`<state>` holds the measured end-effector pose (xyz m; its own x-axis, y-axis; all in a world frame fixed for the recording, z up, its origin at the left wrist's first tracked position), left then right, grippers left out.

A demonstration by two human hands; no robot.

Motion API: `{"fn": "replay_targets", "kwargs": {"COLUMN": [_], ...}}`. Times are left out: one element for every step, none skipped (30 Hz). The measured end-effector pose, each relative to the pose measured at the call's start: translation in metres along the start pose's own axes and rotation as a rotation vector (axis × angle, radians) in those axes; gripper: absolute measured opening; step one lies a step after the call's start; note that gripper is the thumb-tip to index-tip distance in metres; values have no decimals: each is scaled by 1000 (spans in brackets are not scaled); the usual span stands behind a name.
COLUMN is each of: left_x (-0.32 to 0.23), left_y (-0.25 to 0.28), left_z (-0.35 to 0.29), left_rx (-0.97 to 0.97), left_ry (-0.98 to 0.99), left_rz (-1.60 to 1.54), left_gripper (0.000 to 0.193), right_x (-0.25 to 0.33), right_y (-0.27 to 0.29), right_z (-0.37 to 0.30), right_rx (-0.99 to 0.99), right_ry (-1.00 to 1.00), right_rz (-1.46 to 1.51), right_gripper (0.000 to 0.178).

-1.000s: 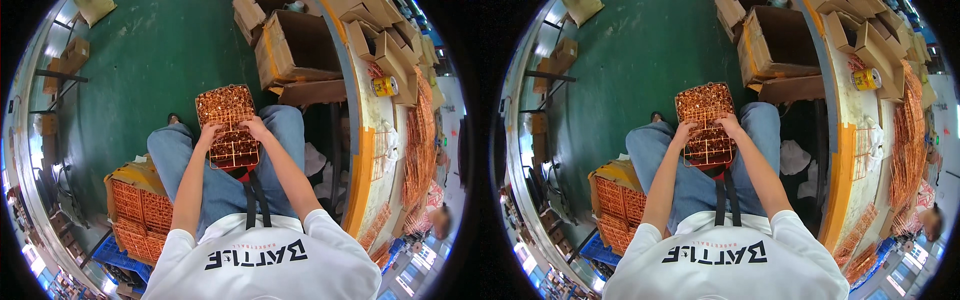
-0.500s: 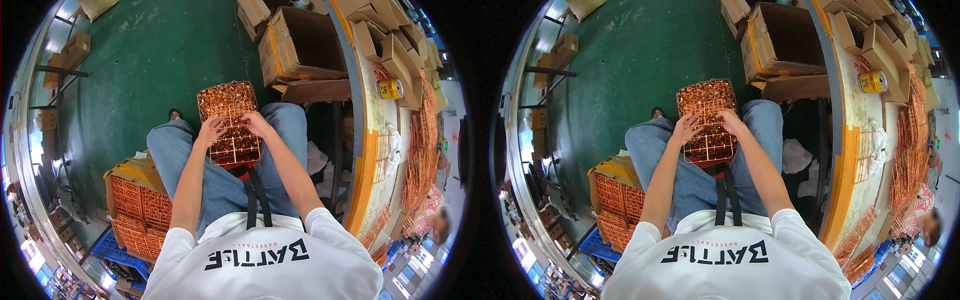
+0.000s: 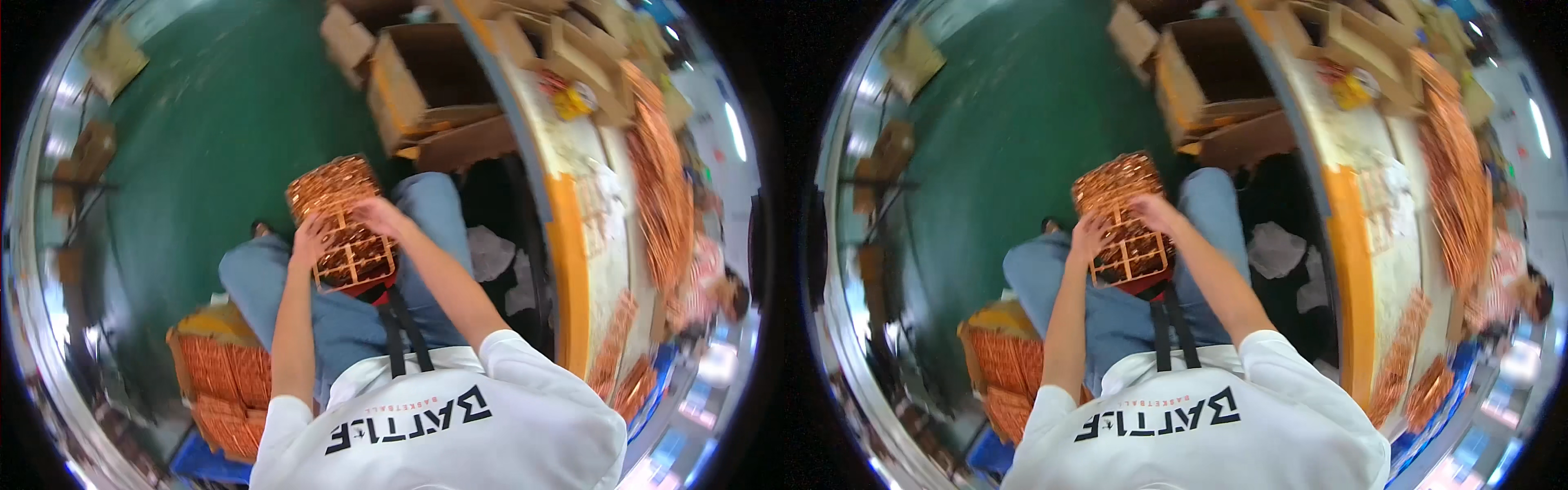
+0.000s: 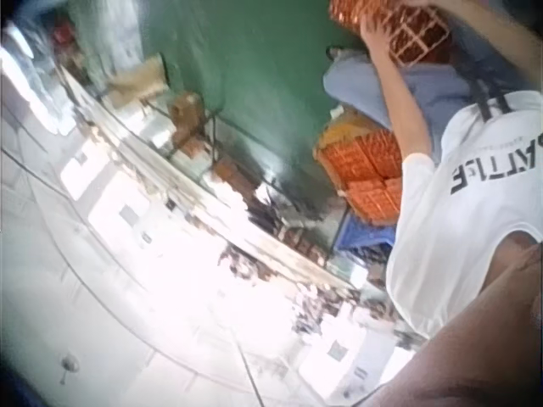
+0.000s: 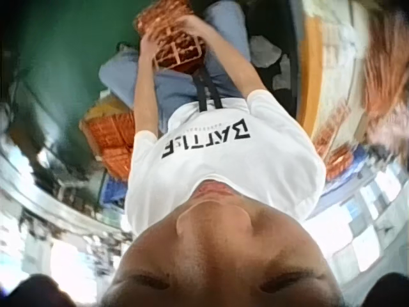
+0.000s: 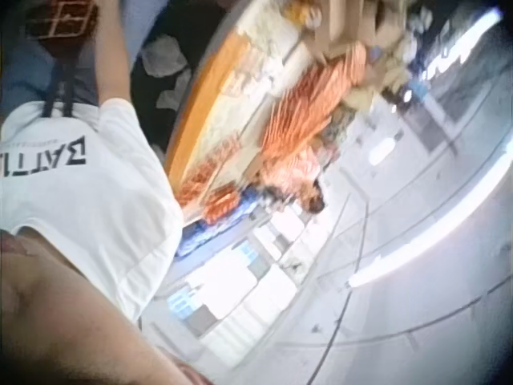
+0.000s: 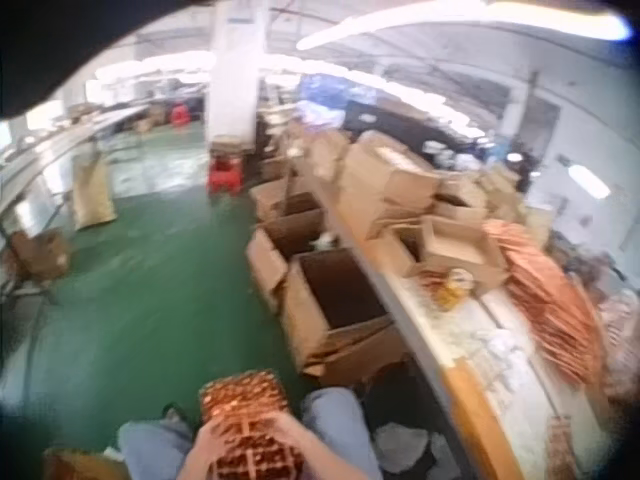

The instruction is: The person picks up a copper-colored grid and manually snaps small circular components into the grid spaces.

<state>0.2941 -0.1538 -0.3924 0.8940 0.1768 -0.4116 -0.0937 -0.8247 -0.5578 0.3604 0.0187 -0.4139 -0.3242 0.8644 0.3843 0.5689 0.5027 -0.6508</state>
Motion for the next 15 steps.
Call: {"fn": "replay_targets", "kwargs": {"left_x": [2,5,9,9,-10,-4,-15,-23,-32,-45,-49,-59,-68,-65,-55], "left_y": [-9,-15,-24,-31,8,-6,-18,-23,-37,-64,-88,-117,-157,-218,-276], "left_z": [2,-7,-14,-13,-23,-13,-28,-31,-29,-30,-41,-58,-85,-120,-152], "left_rx": [77,94,144,270,131,205,167,164,158,211,371,535,566,601,640], "left_ry": [7,25,23,29,-119,-68,-145,-173,-204,-211,-221,-219,-218,-254,-286], "left_rz": [-2,11,-3,41,77,76,87,89,85,120,120,131,159,261,359], "left_gripper": [50,44,47,49,50,48,46,46,46,46,47,48,48,49,50], "right_x": [10,9,18,9,-5,-1,-1,-2,-2,-2,-8,-2,9,17,25], "right_y": [1,-4,-9,3,-36,-16,-27,-26,-24,-31,-39,-52,-67,-75,-73], "right_z": [-5,-20,-44,-37,-57,-67,-94,-121,-148,-178,-215,-251,-289,-328,-361], "right_rx": [105,127,147,10,-52,-12,139,150,160,150,139,134,146,150,96], "right_ry": [10,166,853,220,17,123,142,180,211,254,276,331,464,589,667], "right_rz": [9,-310,-1027,-370,-289,-84,-90,-136,-185,-184,-187,-179,-215,-251,-201], "right_gripper": [18,18,20,24,26,28,28,28,28,30,32,32,32,33,32]}}
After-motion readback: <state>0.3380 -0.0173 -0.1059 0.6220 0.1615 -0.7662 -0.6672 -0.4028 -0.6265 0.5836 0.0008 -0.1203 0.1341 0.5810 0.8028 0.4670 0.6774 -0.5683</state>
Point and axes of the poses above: each hand's wrist, its own z-axis towards the middle knuckle, its own y-axis out of the back of the hand, x = y × z, the point moved 4 cm from there along z, towards the middle knuckle, and after that the axes turned 4 degrees about -x, right-handed, at the moved point
